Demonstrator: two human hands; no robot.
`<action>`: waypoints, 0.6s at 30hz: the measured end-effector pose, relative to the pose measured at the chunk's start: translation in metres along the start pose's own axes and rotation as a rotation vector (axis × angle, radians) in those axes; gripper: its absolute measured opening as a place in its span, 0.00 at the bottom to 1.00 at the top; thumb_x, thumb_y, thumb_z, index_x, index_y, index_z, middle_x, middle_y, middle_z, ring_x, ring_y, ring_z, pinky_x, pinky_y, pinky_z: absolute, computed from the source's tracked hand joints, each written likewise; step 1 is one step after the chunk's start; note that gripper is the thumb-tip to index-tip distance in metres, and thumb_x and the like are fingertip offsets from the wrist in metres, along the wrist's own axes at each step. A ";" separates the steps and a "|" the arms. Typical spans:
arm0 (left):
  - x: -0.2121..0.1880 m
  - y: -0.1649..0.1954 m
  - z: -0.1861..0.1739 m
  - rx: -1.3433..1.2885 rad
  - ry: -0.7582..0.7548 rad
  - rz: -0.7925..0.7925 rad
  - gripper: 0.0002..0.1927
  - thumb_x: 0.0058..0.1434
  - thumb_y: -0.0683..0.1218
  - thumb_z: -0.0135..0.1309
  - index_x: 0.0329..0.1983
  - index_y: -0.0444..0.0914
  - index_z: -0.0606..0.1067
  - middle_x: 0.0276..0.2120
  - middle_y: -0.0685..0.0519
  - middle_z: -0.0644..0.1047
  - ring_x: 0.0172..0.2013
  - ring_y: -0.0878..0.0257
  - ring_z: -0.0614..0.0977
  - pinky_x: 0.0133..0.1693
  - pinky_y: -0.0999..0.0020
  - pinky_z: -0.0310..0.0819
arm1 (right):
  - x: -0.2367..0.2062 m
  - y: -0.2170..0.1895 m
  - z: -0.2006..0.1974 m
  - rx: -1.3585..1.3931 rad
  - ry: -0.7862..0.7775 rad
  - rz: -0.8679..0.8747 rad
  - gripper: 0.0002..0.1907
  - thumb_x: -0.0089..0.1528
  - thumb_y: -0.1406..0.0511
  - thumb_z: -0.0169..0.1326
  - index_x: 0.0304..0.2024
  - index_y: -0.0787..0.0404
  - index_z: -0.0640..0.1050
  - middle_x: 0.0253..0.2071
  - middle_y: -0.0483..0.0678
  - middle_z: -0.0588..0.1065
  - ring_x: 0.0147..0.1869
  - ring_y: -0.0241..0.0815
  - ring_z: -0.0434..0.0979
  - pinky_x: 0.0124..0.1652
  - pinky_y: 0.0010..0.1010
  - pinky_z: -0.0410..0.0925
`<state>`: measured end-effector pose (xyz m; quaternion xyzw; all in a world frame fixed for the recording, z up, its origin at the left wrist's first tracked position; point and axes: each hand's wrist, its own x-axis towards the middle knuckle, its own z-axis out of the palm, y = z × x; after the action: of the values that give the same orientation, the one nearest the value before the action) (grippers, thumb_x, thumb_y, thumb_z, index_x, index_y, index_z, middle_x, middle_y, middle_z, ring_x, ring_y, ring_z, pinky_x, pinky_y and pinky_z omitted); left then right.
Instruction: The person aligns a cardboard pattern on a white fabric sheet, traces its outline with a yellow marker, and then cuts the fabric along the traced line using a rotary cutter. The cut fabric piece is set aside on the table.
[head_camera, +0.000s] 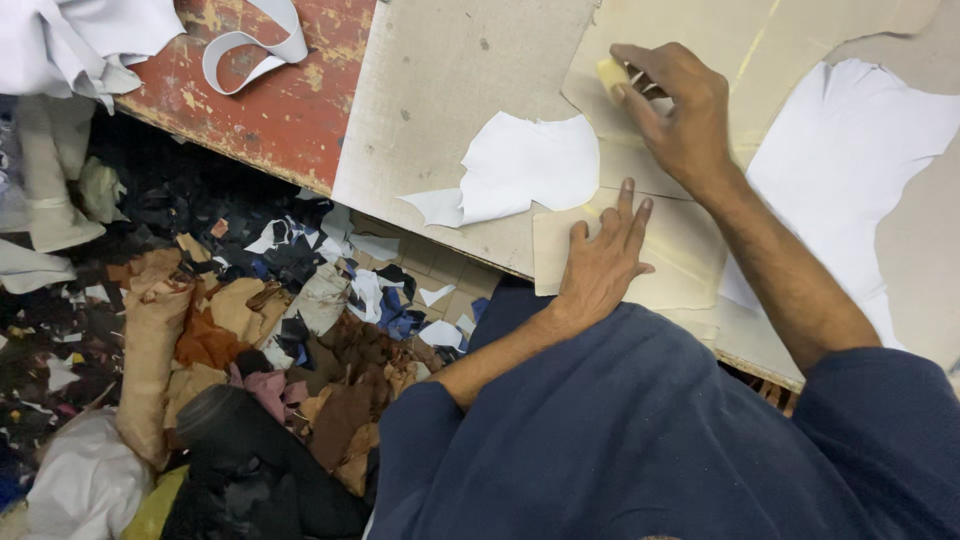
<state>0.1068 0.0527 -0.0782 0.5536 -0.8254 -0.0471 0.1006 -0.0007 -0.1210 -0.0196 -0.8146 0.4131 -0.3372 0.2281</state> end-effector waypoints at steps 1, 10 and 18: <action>0.000 0.000 -0.001 0.001 0.005 -0.001 0.47 0.58 0.67 0.58 0.74 0.36 0.64 0.75 0.38 0.56 0.55 0.56 0.69 0.47 0.56 0.66 | -0.003 0.000 -0.007 -0.126 -0.052 -0.061 0.18 0.68 0.72 0.63 0.61 0.61 0.80 0.45 0.49 0.78 0.44 0.41 0.81 0.41 0.31 0.75; 0.002 0.001 0.002 -0.032 -0.021 -0.001 0.48 0.58 0.68 0.58 0.73 0.35 0.65 0.75 0.37 0.58 0.53 0.55 0.69 0.46 0.56 0.66 | -0.020 0.010 -0.002 -0.426 -0.319 -0.253 0.12 0.69 0.66 0.57 0.55 0.59 0.81 0.47 0.49 0.81 0.48 0.45 0.82 0.40 0.33 0.76; 0.002 0.002 0.002 -0.020 -0.003 -0.018 0.48 0.55 0.67 0.59 0.72 0.37 0.66 0.74 0.39 0.59 0.54 0.56 0.70 0.48 0.55 0.66 | -0.024 0.016 -0.006 -0.398 -0.309 -0.301 0.14 0.67 0.68 0.56 0.55 0.56 0.82 0.46 0.48 0.81 0.49 0.45 0.82 0.41 0.35 0.76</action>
<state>0.1039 0.0510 -0.0801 0.5599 -0.8199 -0.0570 0.1045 -0.0242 -0.1105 -0.0348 -0.9371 0.3060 -0.1518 0.0715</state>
